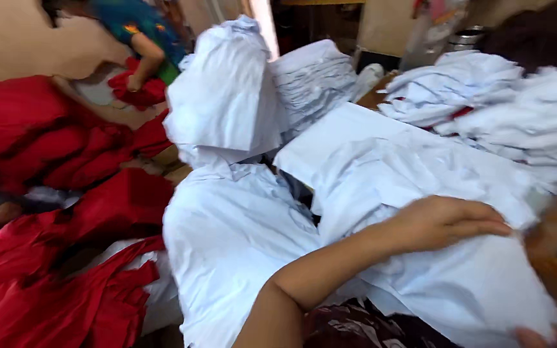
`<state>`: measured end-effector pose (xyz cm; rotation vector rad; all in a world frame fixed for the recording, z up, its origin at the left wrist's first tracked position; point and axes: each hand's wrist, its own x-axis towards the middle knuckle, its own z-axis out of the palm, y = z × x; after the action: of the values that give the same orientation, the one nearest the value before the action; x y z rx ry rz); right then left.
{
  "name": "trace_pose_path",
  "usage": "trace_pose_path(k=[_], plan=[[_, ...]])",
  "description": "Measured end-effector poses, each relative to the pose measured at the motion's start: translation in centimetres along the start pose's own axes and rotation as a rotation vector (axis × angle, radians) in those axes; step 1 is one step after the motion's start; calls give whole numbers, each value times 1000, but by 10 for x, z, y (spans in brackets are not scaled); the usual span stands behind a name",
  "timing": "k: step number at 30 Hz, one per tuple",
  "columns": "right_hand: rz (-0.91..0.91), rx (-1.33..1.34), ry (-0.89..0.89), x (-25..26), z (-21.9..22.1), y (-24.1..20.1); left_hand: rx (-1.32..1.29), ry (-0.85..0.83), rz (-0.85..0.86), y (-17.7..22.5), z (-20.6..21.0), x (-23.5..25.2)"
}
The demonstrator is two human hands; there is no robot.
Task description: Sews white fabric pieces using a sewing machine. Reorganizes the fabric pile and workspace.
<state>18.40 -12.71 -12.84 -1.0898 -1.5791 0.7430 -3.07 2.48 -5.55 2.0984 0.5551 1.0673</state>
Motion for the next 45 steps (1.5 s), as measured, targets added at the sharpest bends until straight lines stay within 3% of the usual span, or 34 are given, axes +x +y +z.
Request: trace_pose_path(k=[7, 22, 39, 42, 45], plan=[[20, -72, 187, -4, 14, 0, -196, 33, -148, -23, 5, -9], [136, -55, 321, -21, 8, 12, -216, 6, -92, -17, -2, -6], [254, 62, 496, -16, 3, 5, -405, -172, -115, 1, -3, -9], [294, -82, 509, -15, 3, 4, -239, -115, -114, -2, -2, -13], [191, -310, 503, -12, -2, 8, 93, 10, -155, 0, -5, -10]])
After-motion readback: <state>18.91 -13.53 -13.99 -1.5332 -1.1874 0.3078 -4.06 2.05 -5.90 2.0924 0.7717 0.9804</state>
